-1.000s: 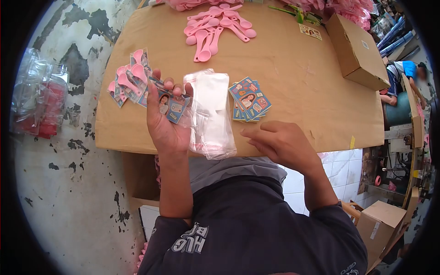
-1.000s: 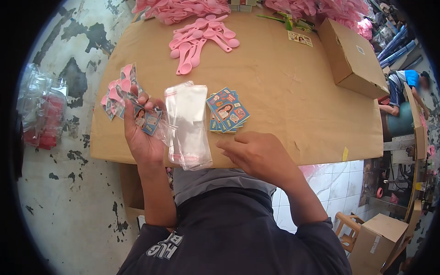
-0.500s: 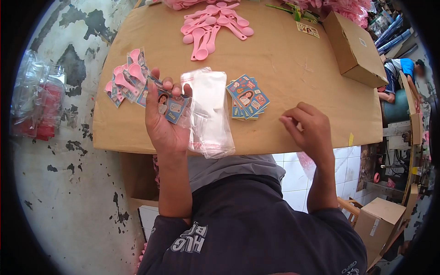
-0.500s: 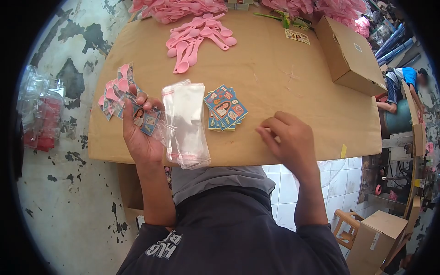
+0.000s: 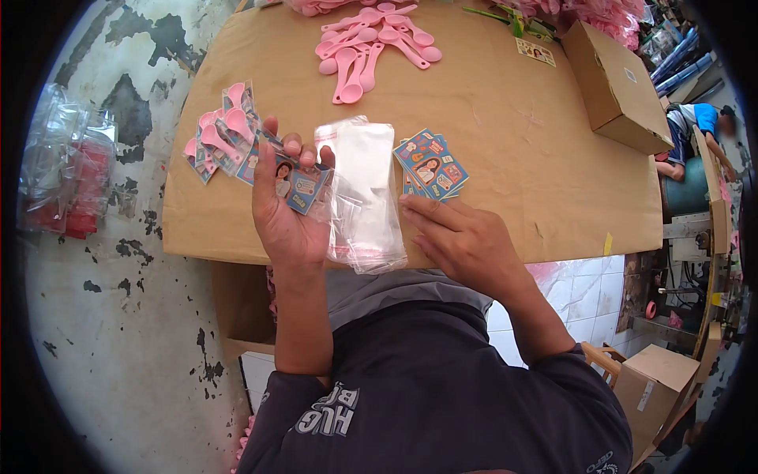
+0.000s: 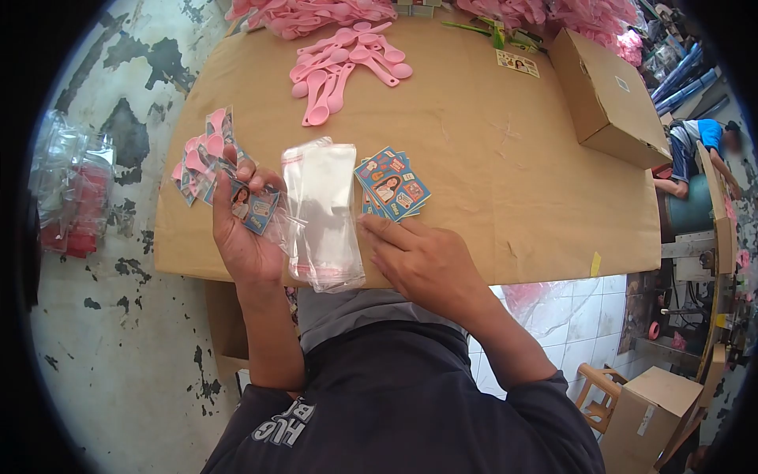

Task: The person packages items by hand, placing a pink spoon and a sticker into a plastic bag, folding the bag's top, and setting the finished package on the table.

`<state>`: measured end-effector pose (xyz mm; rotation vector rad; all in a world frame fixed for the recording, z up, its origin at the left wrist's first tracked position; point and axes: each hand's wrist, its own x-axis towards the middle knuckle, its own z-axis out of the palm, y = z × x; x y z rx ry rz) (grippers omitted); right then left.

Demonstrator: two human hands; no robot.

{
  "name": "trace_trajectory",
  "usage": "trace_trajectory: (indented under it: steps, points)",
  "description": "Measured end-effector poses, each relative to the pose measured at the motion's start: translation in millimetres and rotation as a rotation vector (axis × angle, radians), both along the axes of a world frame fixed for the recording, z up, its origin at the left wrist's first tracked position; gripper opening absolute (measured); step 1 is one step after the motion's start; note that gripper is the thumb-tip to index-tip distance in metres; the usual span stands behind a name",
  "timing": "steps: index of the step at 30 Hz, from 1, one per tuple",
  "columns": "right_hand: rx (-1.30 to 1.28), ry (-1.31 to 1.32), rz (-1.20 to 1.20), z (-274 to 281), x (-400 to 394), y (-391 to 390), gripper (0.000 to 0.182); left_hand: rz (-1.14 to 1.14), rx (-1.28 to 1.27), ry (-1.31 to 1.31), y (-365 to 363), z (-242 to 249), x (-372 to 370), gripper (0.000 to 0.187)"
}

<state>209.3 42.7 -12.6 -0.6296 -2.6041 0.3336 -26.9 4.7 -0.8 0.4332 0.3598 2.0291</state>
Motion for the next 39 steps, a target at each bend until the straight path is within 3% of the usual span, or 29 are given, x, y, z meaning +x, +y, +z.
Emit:
trace_trajectory:
  steps: [10,12,13,15,18,21,25,27,28,30,35,37,38,39]
  points:
    - [-0.239,0.251,0.079,7,17,6,0.028,-0.009,-0.004,-0.013,-1,0,-3,0.035]
    - [-0.628,0.287,-0.027,28,32,12,0.027,-0.006,0.002,-0.016,-2,0,-5,0.035]
    - [-0.626,0.284,-0.031,32,40,17,0.027,-0.003,0.007,-0.019,-3,0,-6,0.035]
    - [-0.375,0.249,-0.357,37,53,32,0.023,-0.004,0.010,-0.020,-3,-1,-7,0.035]
    - [-0.175,0.254,-0.560,27,67,48,0.020,-0.015,0.018,-0.028,-3,-2,-5,0.036]
    - [-0.228,0.393,-0.565,31,67,45,0.018,-0.014,0.019,-0.029,-2,-1,-4,0.036]
    - [-0.492,0.305,-0.490,26,80,46,0.019,-0.005,0.013,-0.027,-1,-1,-4,0.036]
    - [-0.736,0.007,-0.405,30,83,50,0.022,-0.011,0.019,-0.026,-1,-1,-4,0.036]
    - [-0.736,0.008,-0.409,23,82,52,0.022,-0.013,0.024,-0.026,-1,-1,-4,0.037]
    - [0.083,0.168,-0.527,8,73,58,0.025,-0.016,0.028,-0.029,0,-1,-3,0.037]
    - [0.049,0.461,-0.543,29,76,65,0.023,0.003,0.007,-0.015,-2,-2,-1,0.036]
    - [-0.548,0.525,-0.395,33,79,60,0.022,0.019,0.000,-0.004,-2,0,0,0.037]
    - [-0.544,0.525,-0.396,36,80,57,0.022,0.017,0.004,-0.005,-1,0,0,0.037]
    - [-0.709,0.371,-0.259,38,80,54,0.020,0.021,0.009,0.003,-1,-1,0,0.037]
